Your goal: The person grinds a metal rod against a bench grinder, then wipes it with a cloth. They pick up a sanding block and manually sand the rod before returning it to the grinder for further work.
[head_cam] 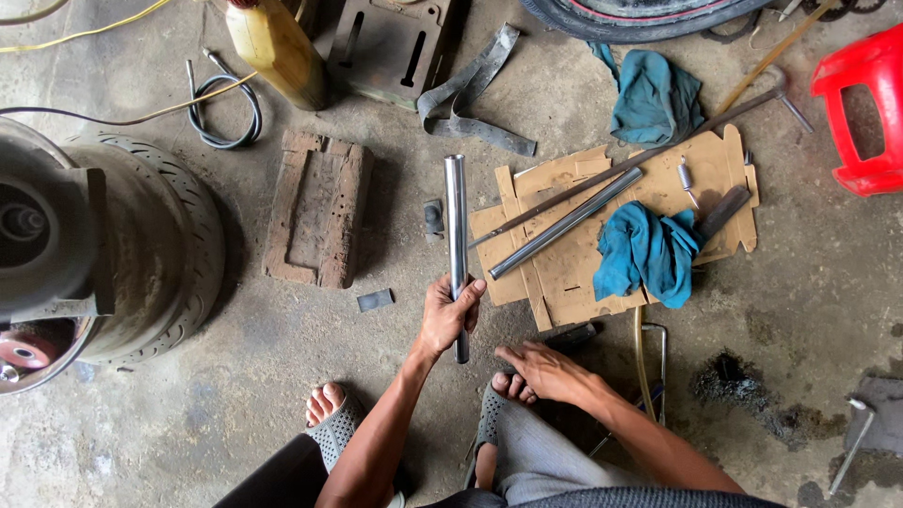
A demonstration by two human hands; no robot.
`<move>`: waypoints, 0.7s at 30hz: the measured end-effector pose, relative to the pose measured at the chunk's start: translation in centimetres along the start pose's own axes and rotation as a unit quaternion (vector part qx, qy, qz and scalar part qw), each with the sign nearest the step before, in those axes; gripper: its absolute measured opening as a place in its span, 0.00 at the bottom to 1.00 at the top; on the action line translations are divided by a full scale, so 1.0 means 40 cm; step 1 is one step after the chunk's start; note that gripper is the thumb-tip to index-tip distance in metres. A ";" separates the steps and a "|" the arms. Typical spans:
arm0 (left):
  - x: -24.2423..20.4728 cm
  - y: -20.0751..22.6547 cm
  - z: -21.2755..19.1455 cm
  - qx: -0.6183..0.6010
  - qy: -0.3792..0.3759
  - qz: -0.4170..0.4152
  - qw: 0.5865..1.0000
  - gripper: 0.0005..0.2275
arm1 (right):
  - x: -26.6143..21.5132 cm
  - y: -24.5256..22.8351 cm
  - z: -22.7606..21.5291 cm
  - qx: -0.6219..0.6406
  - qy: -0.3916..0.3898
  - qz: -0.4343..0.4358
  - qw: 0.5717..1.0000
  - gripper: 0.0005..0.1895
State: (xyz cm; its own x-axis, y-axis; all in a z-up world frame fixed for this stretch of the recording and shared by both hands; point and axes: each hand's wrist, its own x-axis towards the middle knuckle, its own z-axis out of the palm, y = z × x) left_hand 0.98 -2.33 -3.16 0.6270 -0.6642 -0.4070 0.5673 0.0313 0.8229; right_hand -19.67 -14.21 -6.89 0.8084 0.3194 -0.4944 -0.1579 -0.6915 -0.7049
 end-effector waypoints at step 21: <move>-0.010 -0.055 0.108 -0.081 0.022 -0.075 0.994 0.16 | -0.140 0.277 -0.092 0.317 0.699 0.280 0.576 0.17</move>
State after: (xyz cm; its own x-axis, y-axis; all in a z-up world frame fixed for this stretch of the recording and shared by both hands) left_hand -2.82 -5.36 -3.09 0.5495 -0.6380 -0.5395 0.7319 0.0560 0.6791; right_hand -23.87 -26.04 -10.04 0.1257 -0.9800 -0.1542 -0.4324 0.0858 -0.8976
